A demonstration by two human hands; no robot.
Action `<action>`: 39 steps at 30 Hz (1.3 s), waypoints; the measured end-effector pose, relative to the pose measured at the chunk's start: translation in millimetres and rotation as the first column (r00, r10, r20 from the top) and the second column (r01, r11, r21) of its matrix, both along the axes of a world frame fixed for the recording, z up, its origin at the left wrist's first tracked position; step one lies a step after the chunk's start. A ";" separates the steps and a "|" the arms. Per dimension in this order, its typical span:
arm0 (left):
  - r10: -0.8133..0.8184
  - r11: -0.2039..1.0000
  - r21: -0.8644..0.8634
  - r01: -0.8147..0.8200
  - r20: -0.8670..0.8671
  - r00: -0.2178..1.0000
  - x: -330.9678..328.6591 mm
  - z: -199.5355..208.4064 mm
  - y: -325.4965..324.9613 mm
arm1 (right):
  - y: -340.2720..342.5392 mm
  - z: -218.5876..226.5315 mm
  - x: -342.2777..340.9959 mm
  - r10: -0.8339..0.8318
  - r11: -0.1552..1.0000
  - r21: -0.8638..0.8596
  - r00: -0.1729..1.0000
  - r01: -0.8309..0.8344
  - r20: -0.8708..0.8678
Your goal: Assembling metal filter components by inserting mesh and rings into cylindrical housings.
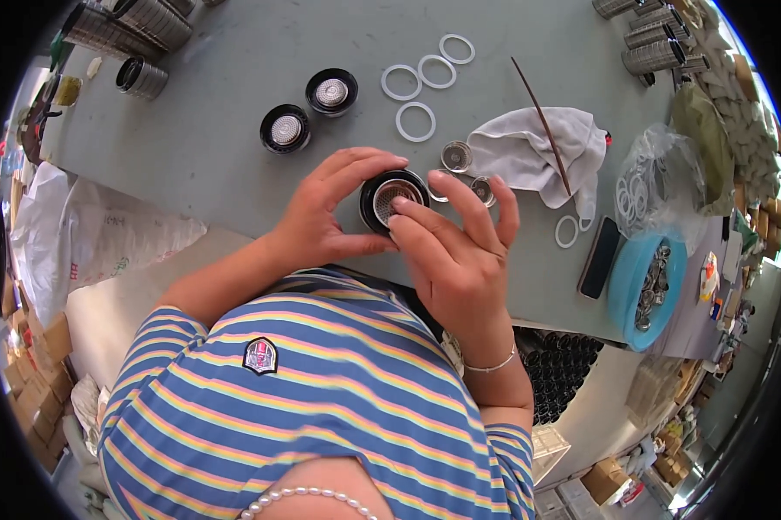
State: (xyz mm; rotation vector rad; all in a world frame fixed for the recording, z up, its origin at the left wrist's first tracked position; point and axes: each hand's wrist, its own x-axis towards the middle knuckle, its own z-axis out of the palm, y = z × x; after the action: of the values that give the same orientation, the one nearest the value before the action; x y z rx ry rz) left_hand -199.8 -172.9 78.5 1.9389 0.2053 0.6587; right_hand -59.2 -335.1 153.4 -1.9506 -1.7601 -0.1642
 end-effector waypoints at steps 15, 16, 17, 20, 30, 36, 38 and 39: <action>-0.035 0.998 -0.060 0.034 -0.014 0.999 -1.0 3.1 -2.3 | 8.6 3.5 -1.3 0.036 0.975 -0.217 0.997 -0.050 -0.066; -0.061 0.991 -0.121 0.055 -0.043 0.997 -2.0 4.2 -3.4 | 6.6 -2.2 1.1 0.036 0.986 -0.156 0.993 -0.052 -0.109; -0.060 0.992 -0.110 0.055 -0.041 0.997 -3.3 4.1 -5.0 | 4.3 -9.9 5.3 0.059 0.992 -0.104 0.992 -0.070 -0.107; -0.094 0.977 -0.175 0.119 0.145 0.985 1.2 1.9 3.2 | -16.8 -35.5 4.3 0.082 0.966 0.259 0.940 0.006 -0.330; 0.609 0.773 0.612 -0.169 -0.637 0.473 -116.1 38.1 92.0 | -57.3 -117.4 64.6 -0.305 0.944 0.027 0.902 0.329 -0.304; 0.730 0.614 0.663 -0.428 -0.270 0.628 -91.1 -30.2 96.7 | -50.7 -109.5 67.0 -0.341 0.913 0.159 0.916 0.376 -0.210; 0.777 0.508 0.696 -0.507 -0.117 0.618 -77.7 -30.0 85.1 | -40.1 -76.2 45.3 -0.211 0.937 0.198 0.917 0.288 -0.337; 0.746 0.504 0.651 -0.568 0.003 0.666 -76.1 -25.2 79.9 | -33.6 -57.6 32.6 -0.142 0.956 0.196 0.926 0.220 -0.349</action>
State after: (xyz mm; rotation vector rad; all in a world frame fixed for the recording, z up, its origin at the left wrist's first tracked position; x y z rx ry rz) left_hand -275.9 -93.0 53.2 2.5910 1.1098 1.0435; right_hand -26.6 -368.7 95.8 -1.8440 -1.2824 -0.0921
